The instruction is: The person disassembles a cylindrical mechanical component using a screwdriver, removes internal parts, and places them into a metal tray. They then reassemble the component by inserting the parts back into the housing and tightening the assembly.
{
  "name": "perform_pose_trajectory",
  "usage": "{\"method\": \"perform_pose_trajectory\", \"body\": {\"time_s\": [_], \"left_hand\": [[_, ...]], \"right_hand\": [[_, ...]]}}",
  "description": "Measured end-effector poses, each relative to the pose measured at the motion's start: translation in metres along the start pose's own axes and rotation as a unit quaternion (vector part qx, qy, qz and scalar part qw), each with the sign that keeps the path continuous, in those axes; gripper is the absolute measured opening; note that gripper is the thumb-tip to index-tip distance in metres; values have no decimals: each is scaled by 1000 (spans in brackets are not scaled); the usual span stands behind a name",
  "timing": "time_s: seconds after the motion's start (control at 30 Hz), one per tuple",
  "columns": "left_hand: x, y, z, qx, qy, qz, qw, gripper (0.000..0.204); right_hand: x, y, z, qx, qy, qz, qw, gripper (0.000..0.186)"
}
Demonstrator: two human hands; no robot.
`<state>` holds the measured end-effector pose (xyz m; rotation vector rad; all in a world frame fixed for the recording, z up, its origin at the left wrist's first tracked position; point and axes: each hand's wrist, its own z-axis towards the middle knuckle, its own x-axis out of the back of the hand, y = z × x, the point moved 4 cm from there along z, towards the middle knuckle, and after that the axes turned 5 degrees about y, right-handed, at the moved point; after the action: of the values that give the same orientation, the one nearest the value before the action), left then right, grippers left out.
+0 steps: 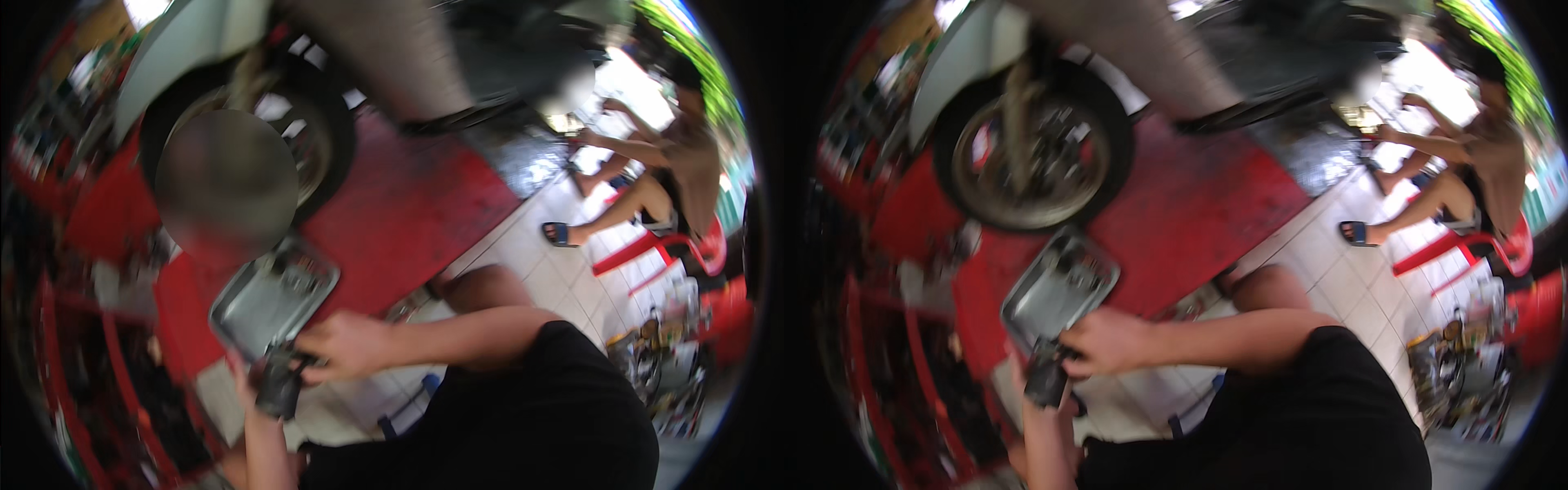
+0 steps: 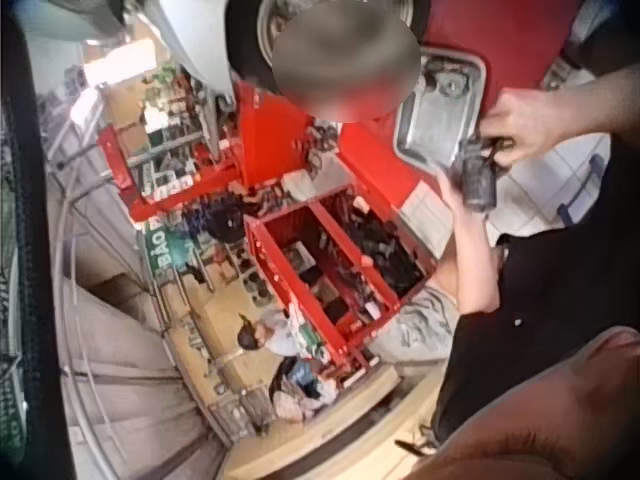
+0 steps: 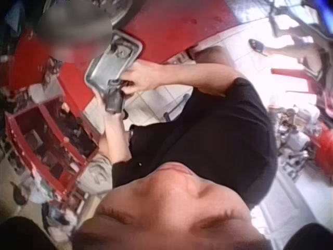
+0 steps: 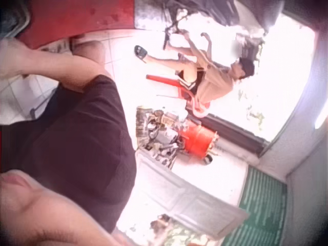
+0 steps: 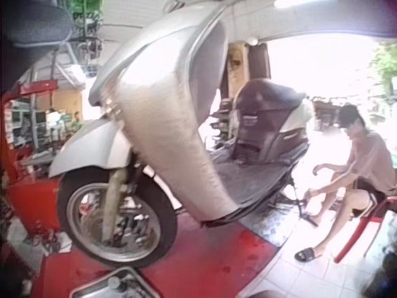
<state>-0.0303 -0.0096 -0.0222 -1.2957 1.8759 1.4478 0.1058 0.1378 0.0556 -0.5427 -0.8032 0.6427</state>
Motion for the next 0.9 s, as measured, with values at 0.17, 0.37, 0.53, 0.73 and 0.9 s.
{"method": "perform_pose_trajectory", "body": {"time_s": [0.17,0.37,0.53,0.73,0.9], "left_hand": [[14,-22,4,92,113,76,986,74],[7,-19,-3,63,159,39,984,73],[35,9,-18,-44,128,214,967,56],[70,87,-38,-200,290,-53,935,53],[66,118,-58,-273,267,-182,906,50]], "right_hand": [[-25,-3,-12,-102,-142,-21,984,34],[-36,16,-2,-142,-198,-5,970,38],[-61,19,17,-173,-194,50,964,42],[-110,76,41,-282,-216,-58,933,36],[-161,107,52,-248,-308,-120,911,20]]}}
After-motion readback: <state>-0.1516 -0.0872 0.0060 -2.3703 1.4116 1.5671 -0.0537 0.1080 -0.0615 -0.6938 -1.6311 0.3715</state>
